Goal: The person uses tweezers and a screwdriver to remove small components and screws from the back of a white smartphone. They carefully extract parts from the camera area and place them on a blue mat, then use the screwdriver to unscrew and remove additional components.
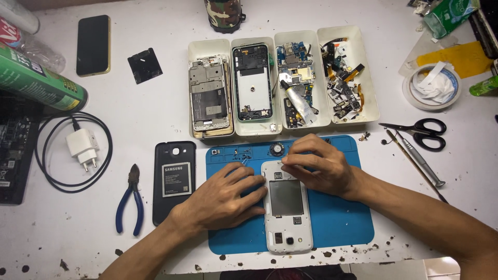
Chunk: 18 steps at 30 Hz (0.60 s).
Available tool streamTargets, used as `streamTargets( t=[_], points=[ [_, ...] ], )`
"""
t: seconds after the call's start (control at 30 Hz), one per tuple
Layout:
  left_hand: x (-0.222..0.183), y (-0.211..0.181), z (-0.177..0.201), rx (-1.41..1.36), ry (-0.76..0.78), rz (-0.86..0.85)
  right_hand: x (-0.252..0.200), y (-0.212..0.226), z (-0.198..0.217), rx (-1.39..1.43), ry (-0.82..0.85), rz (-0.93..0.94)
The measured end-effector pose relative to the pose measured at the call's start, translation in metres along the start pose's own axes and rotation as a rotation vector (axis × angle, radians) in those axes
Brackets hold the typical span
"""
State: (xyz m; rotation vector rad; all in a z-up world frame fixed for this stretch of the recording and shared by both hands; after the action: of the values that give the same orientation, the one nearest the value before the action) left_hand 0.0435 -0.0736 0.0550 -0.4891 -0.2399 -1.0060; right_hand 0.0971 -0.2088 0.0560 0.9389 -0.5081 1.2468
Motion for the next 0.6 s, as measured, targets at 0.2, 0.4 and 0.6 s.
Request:
streamTargets(
  t=[0.2, 0.4, 0.6],
  points=[
    [0.001, 0.0, 0.0, 0.002, 0.006, -0.004, 0.0, 0.001, -0.001, -0.013, 0.014, 0.015],
    [-0.004, 0.009, -0.012, -0.013, 0.018, 0.103, -0.003, -0.005, 0.005, 0.04, -0.18, -0.09],
    [-0.007, 0.009, -0.012, -0.025, -0.038, 0.083, -0.003, -0.004, 0.005, 0.046, -0.192, -0.089]
  ],
)
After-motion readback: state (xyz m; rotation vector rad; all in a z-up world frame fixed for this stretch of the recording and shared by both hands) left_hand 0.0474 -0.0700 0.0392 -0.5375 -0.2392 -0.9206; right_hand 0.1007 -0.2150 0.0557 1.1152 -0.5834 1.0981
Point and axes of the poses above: each hand's wrist, its own x-axis towards the middle knuckle, its own z-axis out of the back of the hand, y = z × x, the point moved 10 cm from there along x, towards the middle knuckle, and after that the axes turned 8 degrees about z, right-handed, at the moved point
